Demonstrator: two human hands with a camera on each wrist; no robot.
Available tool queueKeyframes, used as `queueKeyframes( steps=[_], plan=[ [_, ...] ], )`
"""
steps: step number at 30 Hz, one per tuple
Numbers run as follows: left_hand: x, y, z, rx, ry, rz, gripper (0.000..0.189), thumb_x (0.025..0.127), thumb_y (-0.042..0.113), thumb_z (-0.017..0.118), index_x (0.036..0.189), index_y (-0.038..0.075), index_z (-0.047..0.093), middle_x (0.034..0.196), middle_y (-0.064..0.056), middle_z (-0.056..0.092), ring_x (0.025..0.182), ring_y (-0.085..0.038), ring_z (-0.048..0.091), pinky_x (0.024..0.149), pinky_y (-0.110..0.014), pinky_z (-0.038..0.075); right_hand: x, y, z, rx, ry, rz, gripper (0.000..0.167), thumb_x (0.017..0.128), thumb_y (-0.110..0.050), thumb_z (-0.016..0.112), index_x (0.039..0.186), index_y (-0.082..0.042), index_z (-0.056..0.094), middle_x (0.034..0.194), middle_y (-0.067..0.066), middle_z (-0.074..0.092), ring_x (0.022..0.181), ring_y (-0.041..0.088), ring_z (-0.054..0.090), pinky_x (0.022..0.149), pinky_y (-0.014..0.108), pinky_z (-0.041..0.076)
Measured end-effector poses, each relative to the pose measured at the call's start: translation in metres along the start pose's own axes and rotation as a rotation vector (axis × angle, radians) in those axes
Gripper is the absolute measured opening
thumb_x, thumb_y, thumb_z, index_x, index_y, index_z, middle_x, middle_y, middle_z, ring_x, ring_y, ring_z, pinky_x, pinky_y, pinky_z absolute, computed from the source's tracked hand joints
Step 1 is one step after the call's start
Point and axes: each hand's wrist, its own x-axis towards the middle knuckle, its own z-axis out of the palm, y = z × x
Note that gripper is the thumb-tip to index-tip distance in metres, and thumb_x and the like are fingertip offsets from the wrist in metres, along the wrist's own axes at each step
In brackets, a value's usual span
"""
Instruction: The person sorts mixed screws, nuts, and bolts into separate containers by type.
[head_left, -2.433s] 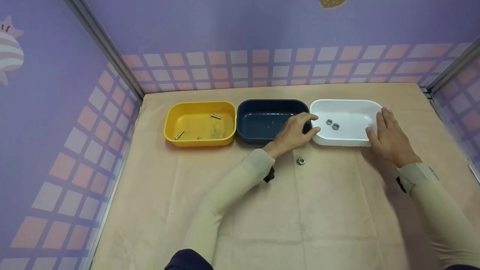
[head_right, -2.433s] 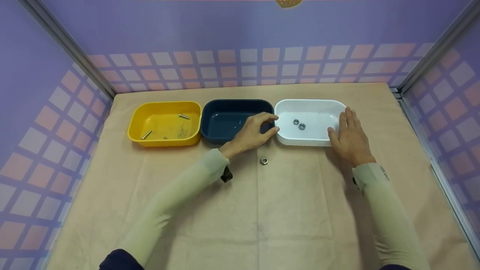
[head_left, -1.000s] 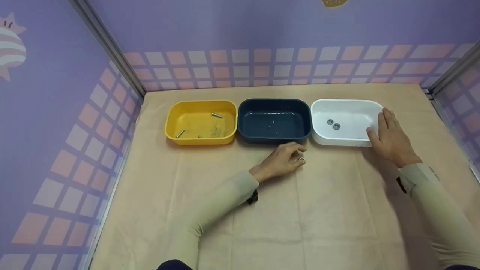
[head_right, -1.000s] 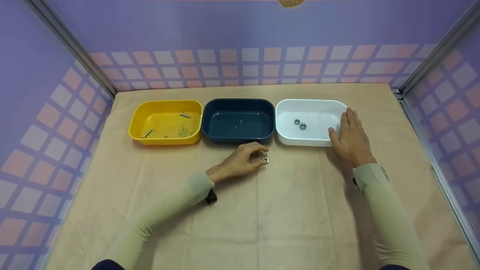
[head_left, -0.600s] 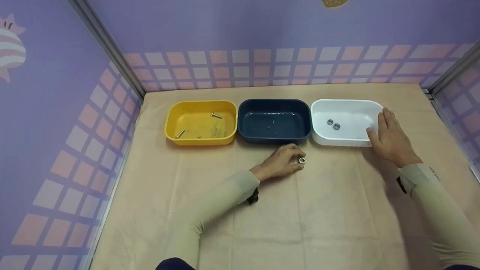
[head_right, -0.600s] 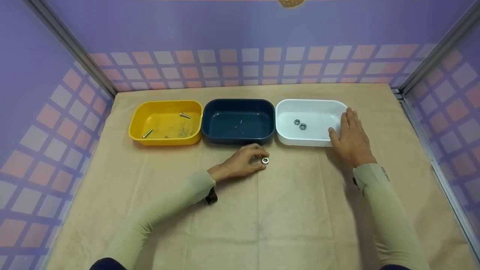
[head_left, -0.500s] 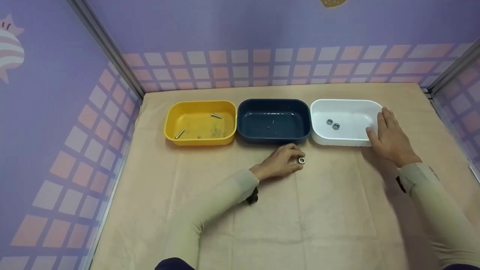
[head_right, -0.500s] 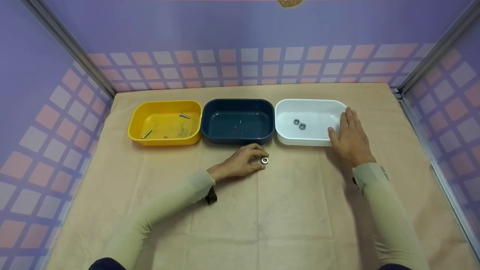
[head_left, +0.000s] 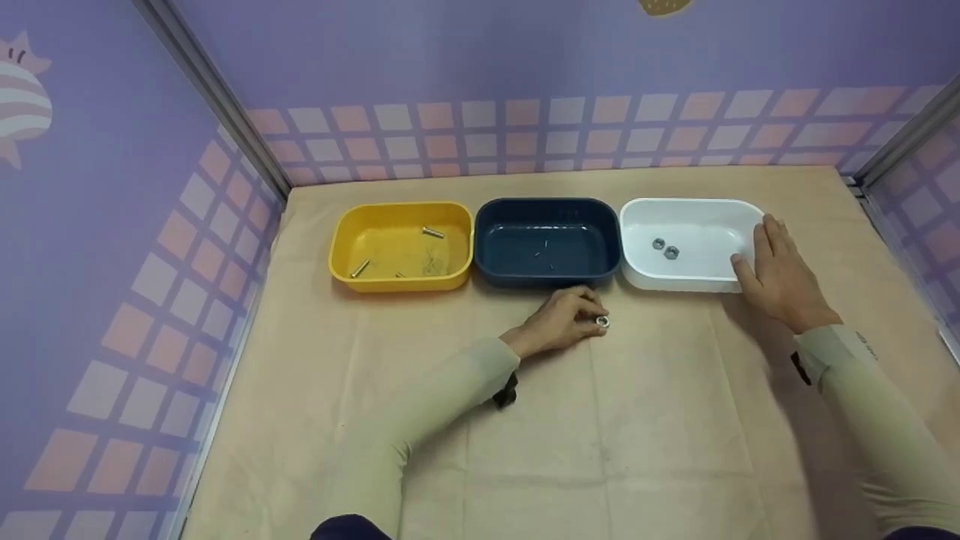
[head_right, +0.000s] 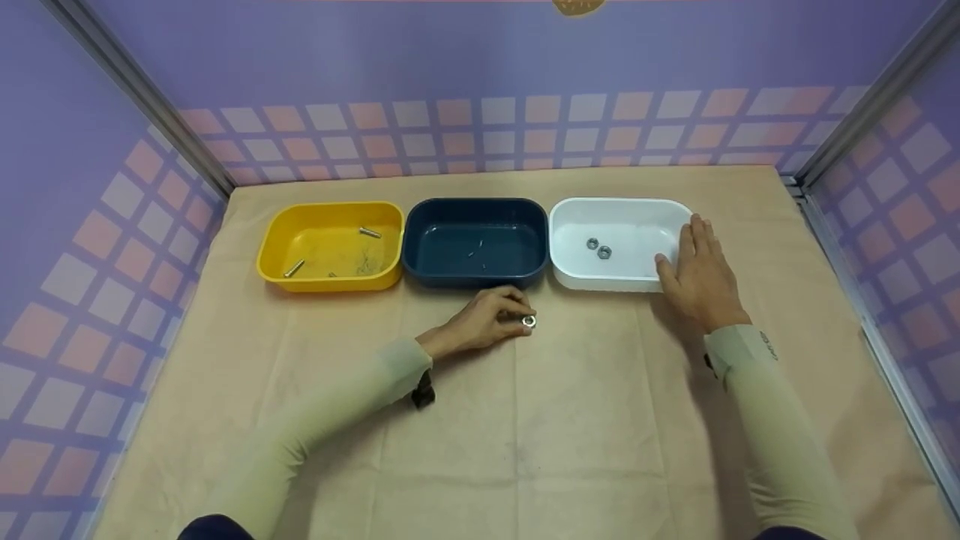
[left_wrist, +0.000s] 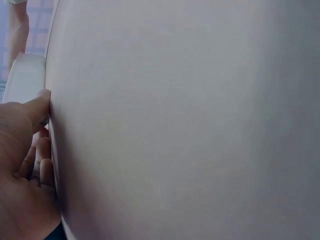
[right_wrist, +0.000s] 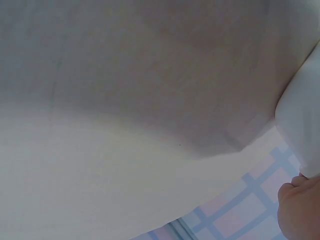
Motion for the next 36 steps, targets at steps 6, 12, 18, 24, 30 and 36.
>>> queueKeyframes(
  steps=[6, 12, 18, 24, 30, 36],
  plan=[
    [0.001, -0.001, 0.000, -0.021, 0.028, 0.007, 0.026, 0.096, 0.024, 0.083, 0.118, 0.010, 0.083, 0.120, 0.000, 0.071, 0.115, -0.011, 0.064, 0.101, -0.014, 0.050, 0.000, -0.001, 0.001, -0.001, 0.001, 0.006, 0.085, 0.113, -0.048, 0.029, 0.165, 0.014, 0.004, 0.175, 0.033, -0.004, 0.163, 0.053, -0.003, 0.132, 0.067, 0.006],
    [-0.001, -0.002, -0.001, -0.021, 0.037, 0.023, 0.024, 0.096, 0.023, 0.083, 0.115, 0.009, 0.084, 0.118, -0.002, 0.072, 0.114, -0.013, 0.065, 0.101, -0.014, 0.051, 0.000, -0.001, 0.001, 0.009, -0.003, -0.002, 0.085, 0.113, -0.048, 0.030, 0.164, 0.015, 0.005, 0.175, 0.034, -0.004, 0.163, 0.053, -0.004, 0.132, 0.067, 0.006],
    [0.000, 0.000, -0.002, -0.033, 0.038, 0.030, 0.020, 0.097, 0.023, 0.082, 0.112, 0.010, 0.083, 0.117, -0.001, 0.073, 0.112, -0.010, 0.066, 0.100, -0.013, 0.050, 0.000, 0.000, 0.000, 0.016, -0.007, -0.017, 0.085, 0.114, -0.047, 0.030, 0.164, 0.016, 0.004, 0.175, 0.035, -0.005, 0.162, 0.054, -0.005, 0.132, 0.068, 0.006],
    [-0.001, 0.004, -0.003, -0.034, 0.018, 0.044, 0.021, 0.100, 0.025, 0.078, 0.116, 0.012, 0.082, 0.118, 0.002, 0.077, 0.112, -0.006, 0.068, 0.101, -0.013, 0.050, 0.001, 0.003, 0.000, 0.016, -0.008, -0.011, 0.085, 0.113, -0.048, 0.030, 0.165, 0.015, 0.004, 0.175, 0.034, -0.005, 0.162, 0.054, -0.005, 0.130, 0.070, 0.007],
    [-0.002, 0.009, -0.004, -0.072, 0.020, 0.018, 0.029, 0.101, 0.027, 0.076, 0.125, 0.012, 0.081, 0.124, 0.003, 0.079, 0.115, 0.000, 0.070, 0.099, -0.012, 0.053, 0.000, 0.002, 0.000, 0.007, -0.006, -0.003, 0.085, 0.113, -0.048, 0.030, 0.164, 0.015, 0.005, 0.175, 0.034, -0.004, 0.162, 0.054, -0.003, 0.130, 0.071, 0.009],
    [0.000, 0.013, -0.004, -0.068, 0.033, 0.041, 0.031, 0.101, 0.029, 0.076, 0.126, 0.012, 0.081, 0.123, 0.003, 0.080, 0.111, 0.004, 0.069, 0.095, -0.011, 0.054, 0.000, 0.001, -0.001, 0.011, -0.005, -0.009, 0.084, 0.114, -0.047, 0.030, 0.164, 0.015, 0.005, 0.175, 0.034, -0.004, 0.162, 0.055, -0.003, 0.129, 0.072, 0.009]
  ],
)
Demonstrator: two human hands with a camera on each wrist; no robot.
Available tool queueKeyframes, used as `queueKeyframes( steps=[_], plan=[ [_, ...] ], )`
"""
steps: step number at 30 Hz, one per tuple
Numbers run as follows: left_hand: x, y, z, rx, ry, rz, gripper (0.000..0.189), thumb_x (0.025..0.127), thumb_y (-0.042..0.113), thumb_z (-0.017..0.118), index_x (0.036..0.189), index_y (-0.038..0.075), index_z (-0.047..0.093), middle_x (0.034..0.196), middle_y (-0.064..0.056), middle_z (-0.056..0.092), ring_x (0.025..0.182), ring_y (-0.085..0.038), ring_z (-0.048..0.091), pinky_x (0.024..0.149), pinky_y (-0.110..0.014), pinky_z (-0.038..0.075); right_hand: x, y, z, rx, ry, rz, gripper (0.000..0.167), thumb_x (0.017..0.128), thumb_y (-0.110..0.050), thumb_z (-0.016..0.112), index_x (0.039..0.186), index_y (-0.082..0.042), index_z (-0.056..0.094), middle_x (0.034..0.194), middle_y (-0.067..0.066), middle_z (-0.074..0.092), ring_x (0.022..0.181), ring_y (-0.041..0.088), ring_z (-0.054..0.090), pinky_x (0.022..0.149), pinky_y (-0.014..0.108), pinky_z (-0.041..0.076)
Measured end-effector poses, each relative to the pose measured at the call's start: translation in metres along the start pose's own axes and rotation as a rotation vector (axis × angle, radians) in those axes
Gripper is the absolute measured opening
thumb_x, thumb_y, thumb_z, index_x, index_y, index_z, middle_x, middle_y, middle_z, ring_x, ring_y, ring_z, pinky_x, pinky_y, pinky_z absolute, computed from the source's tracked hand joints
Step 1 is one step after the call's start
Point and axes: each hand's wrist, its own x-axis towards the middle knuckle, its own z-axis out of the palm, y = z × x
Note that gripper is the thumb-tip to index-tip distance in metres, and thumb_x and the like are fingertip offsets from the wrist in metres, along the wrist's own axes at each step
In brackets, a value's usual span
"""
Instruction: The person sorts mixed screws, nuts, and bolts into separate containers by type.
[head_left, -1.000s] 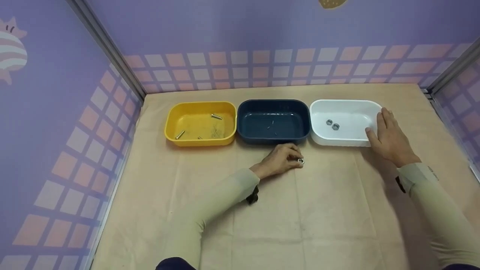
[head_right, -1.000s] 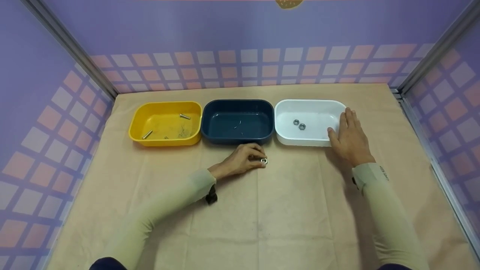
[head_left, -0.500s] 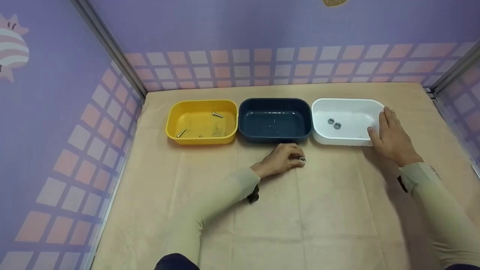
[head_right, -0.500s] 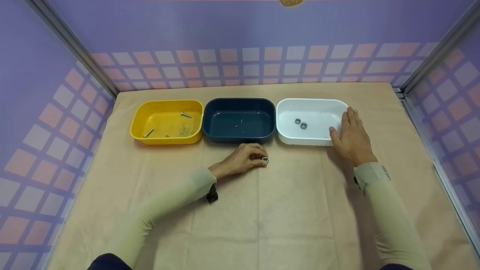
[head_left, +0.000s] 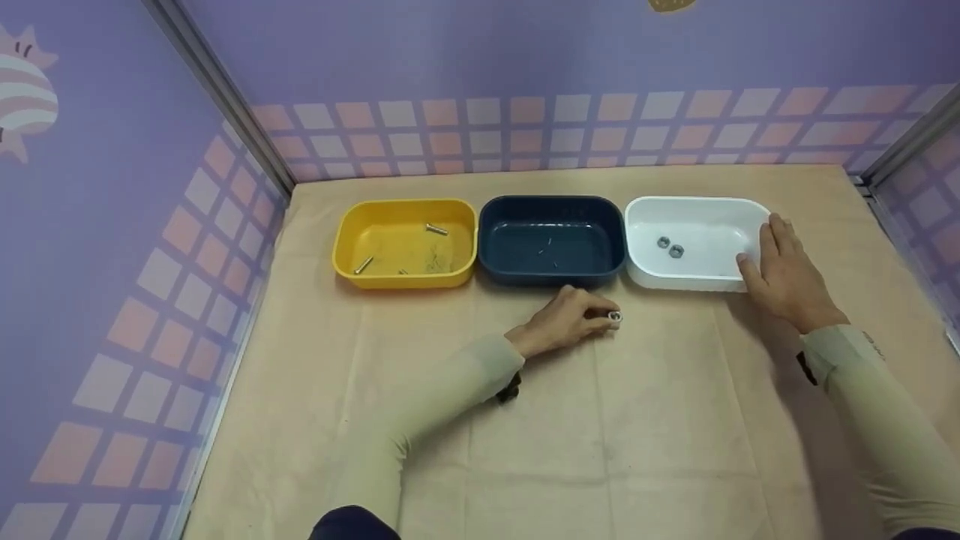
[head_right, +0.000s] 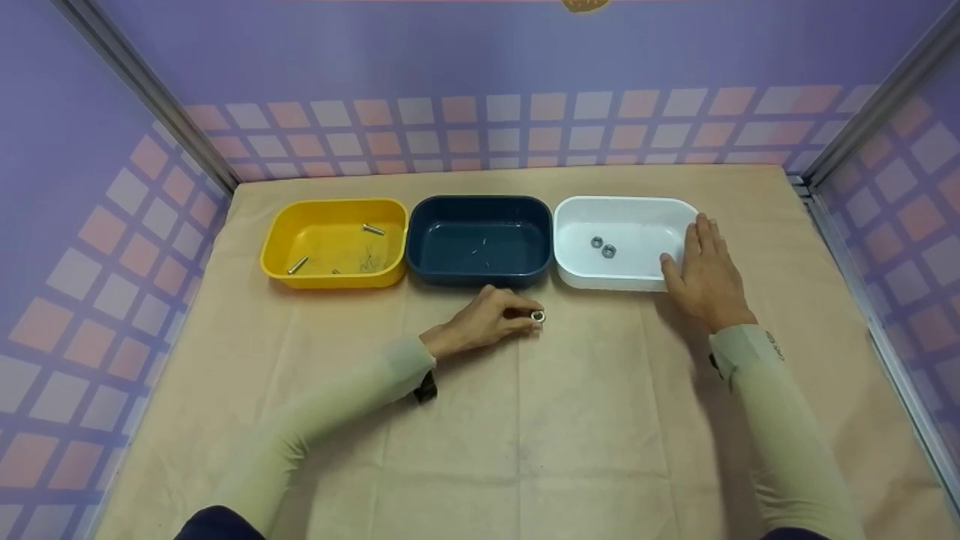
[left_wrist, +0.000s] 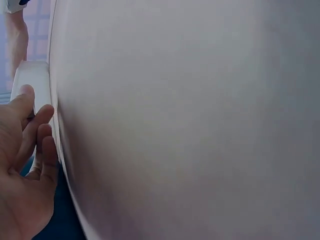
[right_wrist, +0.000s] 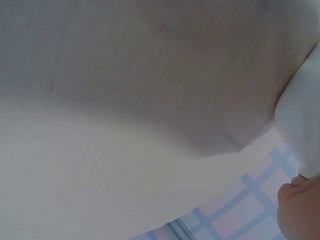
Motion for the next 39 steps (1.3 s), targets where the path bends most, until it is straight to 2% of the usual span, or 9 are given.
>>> queueKeyframes(
  steps=[4, 8, 13, 21, 28, 39],
  plan=[
    [0.003, 0.004, -0.001, 0.022, 0.010, 0.030, 0.030, 0.101, 0.029, 0.076, 0.124, 0.011, 0.082, 0.117, 0.003, 0.081, 0.100, 0.006, 0.067, 0.091, -0.014, 0.057, 0.001, 0.000, 0.000, -0.007, 0.001, 0.002, 0.084, 0.114, -0.048, 0.030, 0.165, 0.015, 0.005, 0.175, 0.034, -0.004, 0.162, 0.055, -0.003, 0.130, 0.070, 0.009],
    [0.006, 0.008, -0.003, 0.016, 0.006, 0.045, 0.028, 0.101, 0.029, 0.075, 0.121, 0.011, 0.082, 0.108, 0.006, 0.082, 0.088, 0.007, 0.063, 0.082, -0.011, 0.054, -0.001, 0.001, 0.002, -0.006, -0.001, 0.008, 0.085, 0.113, -0.048, 0.030, 0.165, 0.014, 0.004, 0.175, 0.034, -0.004, 0.163, 0.053, -0.004, 0.131, 0.069, 0.009],
    [0.011, 0.014, -0.005, -0.009, -0.006, 0.047, 0.029, 0.102, 0.029, 0.074, 0.121, 0.009, 0.082, 0.106, 0.007, 0.082, 0.081, 0.006, 0.059, 0.073, -0.009, 0.048, -0.003, 0.002, 0.003, 0.004, -0.005, -0.004, 0.084, 0.114, -0.047, 0.031, 0.164, 0.016, 0.006, 0.175, 0.034, -0.003, 0.162, 0.054, -0.004, 0.129, 0.071, 0.010],
    [0.020, 0.031, -0.009, -0.005, 0.001, 0.054, 0.028, 0.102, 0.028, 0.074, 0.122, 0.009, 0.081, 0.103, 0.002, 0.082, 0.073, 0.000, 0.057, 0.065, -0.010, 0.044, -0.002, 0.003, 0.003, 0.002, 0.007, -0.017, 0.084, 0.114, -0.046, 0.031, 0.163, 0.017, 0.008, 0.174, 0.036, -0.002, 0.162, 0.055, -0.002, 0.130, 0.071, 0.009],
    [0.028, 0.041, -0.009, 0.022, 0.018, 0.104, 0.029, 0.101, 0.027, 0.075, 0.120, 0.006, 0.081, 0.104, -0.001, 0.083, 0.075, -0.001, 0.060, 0.064, -0.008, 0.045, 0.000, 0.002, 0.001, 0.003, 0.009, -0.018, 0.084, 0.114, -0.046, 0.032, 0.163, 0.017, 0.007, 0.174, 0.036, -0.002, 0.162, 0.054, -0.003, 0.130, 0.071, 0.010],
    [0.045, 0.044, -0.013, 0.005, 0.030, 0.141, 0.028, 0.102, 0.024, 0.074, 0.122, 0.005, 0.080, 0.104, -0.003, 0.083, 0.087, 0.001, 0.071, 0.074, -0.008, 0.054, 0.000, 0.000, 0.000, 0.003, 0.007, -0.015, 0.084, 0.114, -0.046, 0.031, 0.163, 0.017, 0.006, 0.174, 0.035, -0.003, 0.162, 0.053, -0.005, 0.132, 0.067, 0.007]
  ],
)
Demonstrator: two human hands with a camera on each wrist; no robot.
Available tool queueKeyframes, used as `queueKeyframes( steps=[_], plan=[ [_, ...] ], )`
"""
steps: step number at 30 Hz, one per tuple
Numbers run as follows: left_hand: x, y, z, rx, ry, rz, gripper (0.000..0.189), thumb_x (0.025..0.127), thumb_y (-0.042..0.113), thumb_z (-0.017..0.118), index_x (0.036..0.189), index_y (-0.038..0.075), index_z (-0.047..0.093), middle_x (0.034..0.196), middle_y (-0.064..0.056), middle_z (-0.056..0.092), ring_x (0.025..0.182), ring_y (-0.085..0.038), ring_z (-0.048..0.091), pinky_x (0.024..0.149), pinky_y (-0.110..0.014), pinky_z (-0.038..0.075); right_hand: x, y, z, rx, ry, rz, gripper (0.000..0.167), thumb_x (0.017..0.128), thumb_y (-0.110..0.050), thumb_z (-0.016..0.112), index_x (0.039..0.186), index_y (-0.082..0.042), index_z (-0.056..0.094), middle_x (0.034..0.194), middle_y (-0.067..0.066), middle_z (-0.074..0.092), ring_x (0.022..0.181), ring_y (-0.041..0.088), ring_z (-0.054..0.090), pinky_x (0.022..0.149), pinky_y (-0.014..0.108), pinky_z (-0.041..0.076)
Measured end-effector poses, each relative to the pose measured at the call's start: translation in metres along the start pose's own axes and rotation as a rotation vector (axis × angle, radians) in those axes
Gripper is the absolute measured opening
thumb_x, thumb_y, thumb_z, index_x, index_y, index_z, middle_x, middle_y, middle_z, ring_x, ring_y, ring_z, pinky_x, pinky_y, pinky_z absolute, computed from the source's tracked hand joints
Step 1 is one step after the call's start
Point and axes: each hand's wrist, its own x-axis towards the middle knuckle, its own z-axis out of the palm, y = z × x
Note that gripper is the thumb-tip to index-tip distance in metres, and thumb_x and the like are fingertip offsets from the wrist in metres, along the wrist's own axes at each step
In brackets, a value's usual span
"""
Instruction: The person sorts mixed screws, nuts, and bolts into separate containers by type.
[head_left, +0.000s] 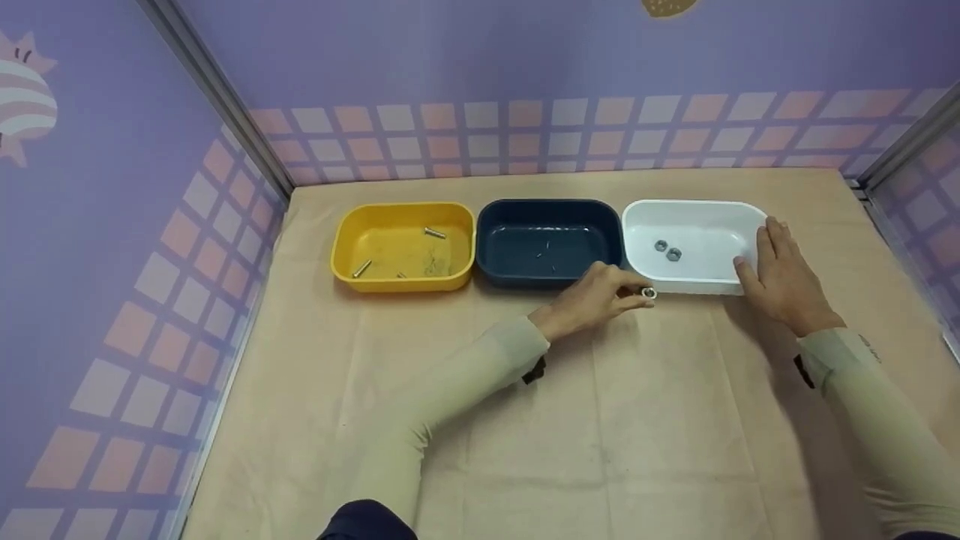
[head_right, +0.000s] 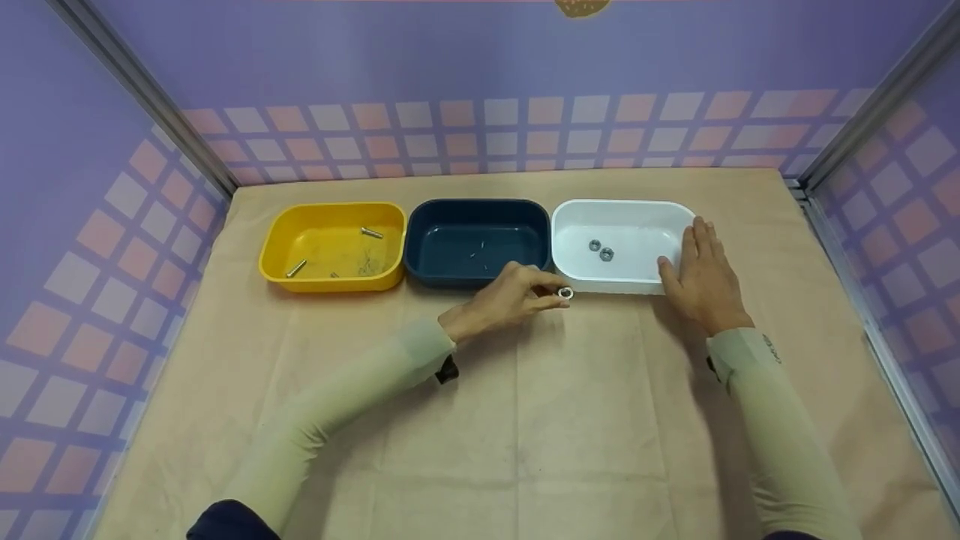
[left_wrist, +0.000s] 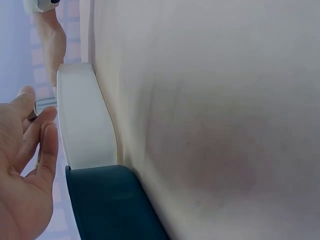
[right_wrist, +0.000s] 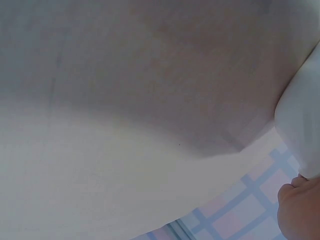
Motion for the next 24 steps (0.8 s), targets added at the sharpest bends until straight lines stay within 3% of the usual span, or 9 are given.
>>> queueKeyframes(
  steps=[7, 17, 24],
  plan=[
    [0.013, 0.002, 0.001, 0.024, 0.047, 0.050, 0.027, 0.102, 0.025, 0.074, 0.119, 0.006, 0.081, 0.104, -0.003, 0.083, 0.088, -0.001, 0.072, 0.077, -0.008, 0.052, 0.000, 0.001, 0.001, 0.003, 0.000, 0.011, 0.084, 0.113, -0.046, 0.031, 0.164, 0.016, 0.006, 0.175, 0.034, -0.003, 0.163, 0.053, -0.004, 0.131, 0.069, 0.008],
    [0.038, 0.007, 0.004, 0.023, 0.065, 0.034, 0.030, 0.101, 0.026, 0.075, 0.121, 0.005, 0.081, 0.106, -0.003, 0.082, 0.088, -0.001, 0.073, 0.077, -0.008, 0.052, 0.000, 0.002, 0.002, 0.000, 0.021, 0.007, 0.083, 0.114, -0.045, 0.032, 0.163, 0.017, 0.008, 0.175, 0.035, -0.001, 0.163, 0.054, -0.002, 0.132, 0.067, 0.008],
    [0.052, 0.005, 0.005, 0.085, 0.055, 0.031, 0.028, 0.102, 0.028, 0.074, 0.120, 0.008, 0.081, 0.106, -0.003, 0.082, 0.090, -0.003, 0.073, 0.078, -0.008, 0.051, 0.001, 0.002, 0.004, -0.008, 0.030, 0.004, 0.083, 0.114, -0.045, 0.032, 0.163, 0.017, 0.009, 0.175, 0.035, 0.000, 0.162, 0.054, 0.001, 0.132, 0.066, 0.008]
  ],
)
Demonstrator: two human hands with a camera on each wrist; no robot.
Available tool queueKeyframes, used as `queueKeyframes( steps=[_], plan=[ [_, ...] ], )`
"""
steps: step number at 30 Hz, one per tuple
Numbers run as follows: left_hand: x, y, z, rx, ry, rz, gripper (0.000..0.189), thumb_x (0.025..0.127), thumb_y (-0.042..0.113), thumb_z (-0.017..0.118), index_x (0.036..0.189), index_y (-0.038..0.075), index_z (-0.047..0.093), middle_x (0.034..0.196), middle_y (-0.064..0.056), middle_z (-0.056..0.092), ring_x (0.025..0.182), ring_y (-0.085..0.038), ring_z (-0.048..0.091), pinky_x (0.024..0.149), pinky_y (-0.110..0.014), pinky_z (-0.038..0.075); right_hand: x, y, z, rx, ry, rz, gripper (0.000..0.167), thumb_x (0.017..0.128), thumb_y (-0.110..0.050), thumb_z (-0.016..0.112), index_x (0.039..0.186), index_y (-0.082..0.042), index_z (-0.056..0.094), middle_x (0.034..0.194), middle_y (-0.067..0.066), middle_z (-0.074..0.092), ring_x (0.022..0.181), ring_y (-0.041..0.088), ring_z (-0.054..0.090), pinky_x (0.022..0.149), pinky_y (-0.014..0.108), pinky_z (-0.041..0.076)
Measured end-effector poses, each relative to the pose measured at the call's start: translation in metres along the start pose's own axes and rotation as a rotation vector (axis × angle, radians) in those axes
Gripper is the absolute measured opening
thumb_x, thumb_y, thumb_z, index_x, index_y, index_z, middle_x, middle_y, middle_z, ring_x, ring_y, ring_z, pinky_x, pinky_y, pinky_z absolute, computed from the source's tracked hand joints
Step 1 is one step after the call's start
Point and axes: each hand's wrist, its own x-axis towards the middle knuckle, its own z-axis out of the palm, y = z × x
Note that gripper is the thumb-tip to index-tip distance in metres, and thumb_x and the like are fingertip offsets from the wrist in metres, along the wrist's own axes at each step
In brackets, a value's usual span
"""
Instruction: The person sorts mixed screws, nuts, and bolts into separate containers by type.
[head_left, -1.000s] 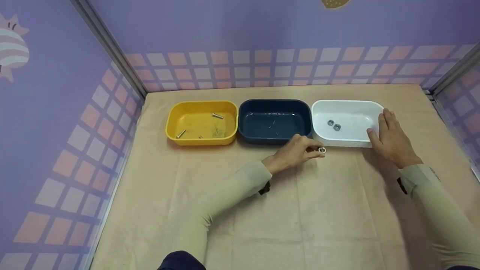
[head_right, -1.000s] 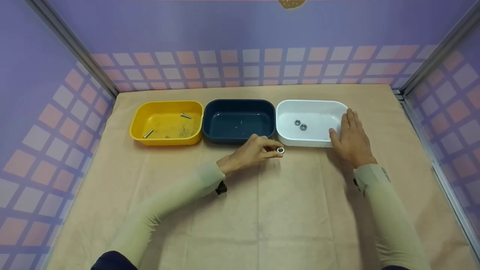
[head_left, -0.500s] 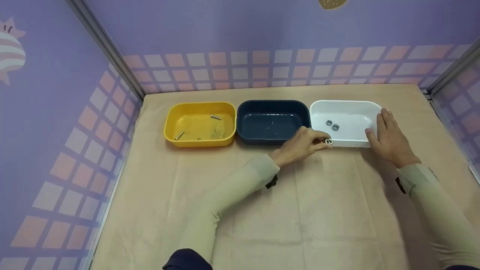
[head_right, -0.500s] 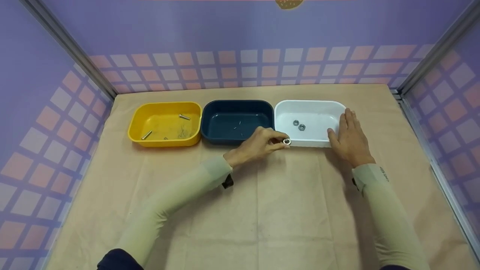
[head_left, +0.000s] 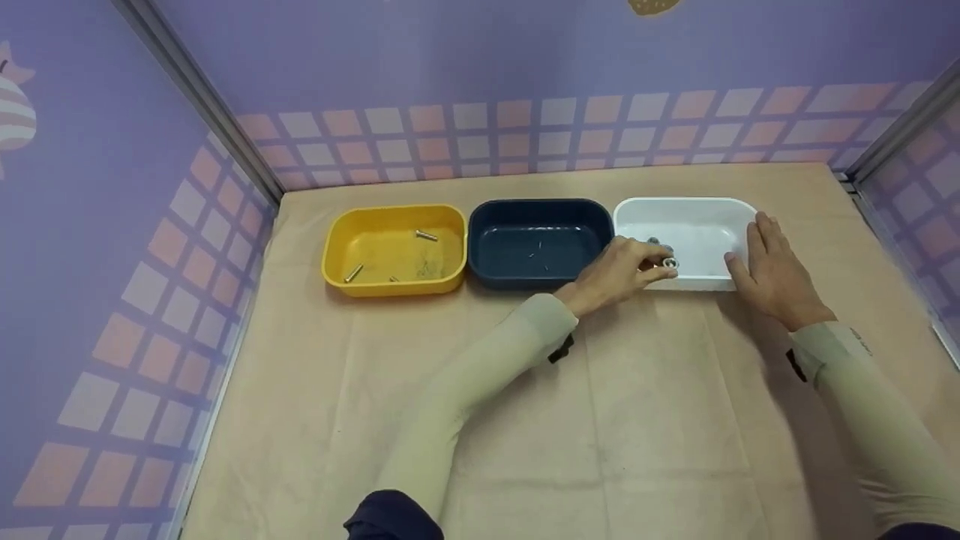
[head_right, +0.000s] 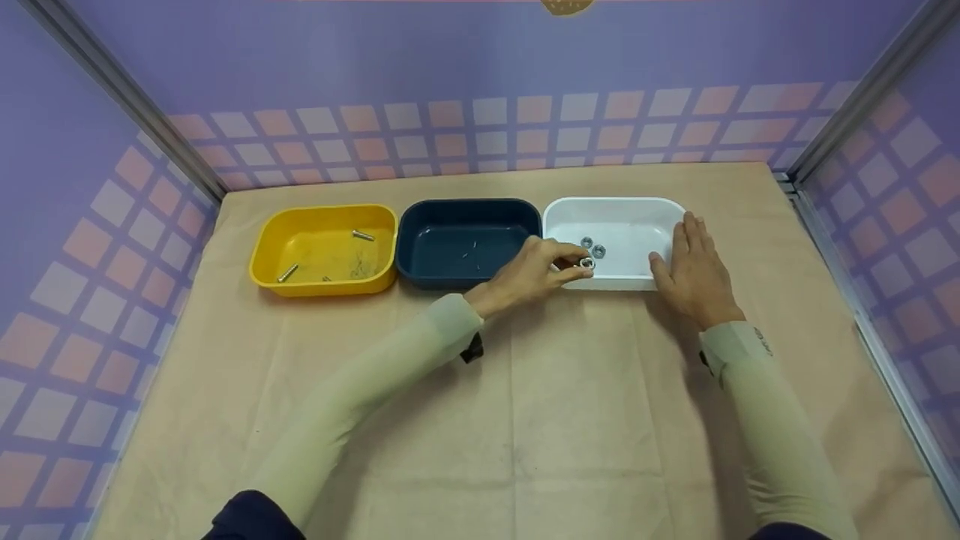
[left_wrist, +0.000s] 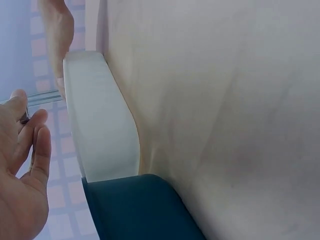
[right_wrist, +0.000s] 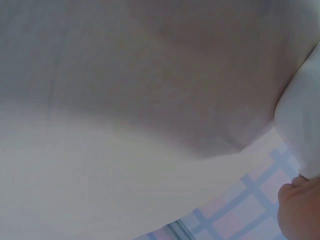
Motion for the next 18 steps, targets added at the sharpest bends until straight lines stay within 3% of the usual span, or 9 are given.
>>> queueKeyframes(
  steps=[4, 9, 18],
  plan=[
    [0.009, -0.005, 0.001, 0.029, 0.005, -0.013, 0.027, 0.103, 0.029, 0.073, 0.119, 0.010, 0.081, 0.106, 0.000, 0.082, 0.090, -0.003, 0.073, 0.079, -0.009, 0.052, 0.000, 0.000, 0.000, -0.010, 0.004, 0.008, 0.083, 0.113, -0.046, 0.031, 0.163, 0.017, 0.010, 0.175, 0.034, 0.001, 0.163, 0.054, 0.001, 0.133, 0.065, 0.008],
    [0.017, -0.009, 0.000, 0.035, 0.026, -0.084, 0.025, 0.103, 0.031, 0.072, 0.118, 0.013, 0.082, 0.108, 0.002, 0.082, 0.091, -0.002, 0.070, 0.079, -0.010, 0.051, 0.002, -0.002, 0.001, -0.009, -0.009, 0.009, 0.084, 0.113, -0.047, 0.031, 0.163, 0.018, 0.010, 0.175, 0.035, 0.001, 0.163, 0.053, 0.000, 0.132, 0.067, 0.010],
    [0.036, -0.011, -0.005, 0.083, 0.085, -0.124, 0.021, 0.103, 0.030, 0.072, 0.113, 0.014, 0.083, 0.104, 0.004, 0.083, 0.090, -0.002, 0.072, 0.077, -0.009, 0.051, 0.001, -0.002, -0.002, -0.014, -0.017, 0.032, 0.085, 0.113, -0.048, 0.031, 0.164, 0.016, 0.009, 0.175, 0.033, 0.000, 0.163, 0.053, 0.000, 0.131, 0.069, 0.012]
  ],
)
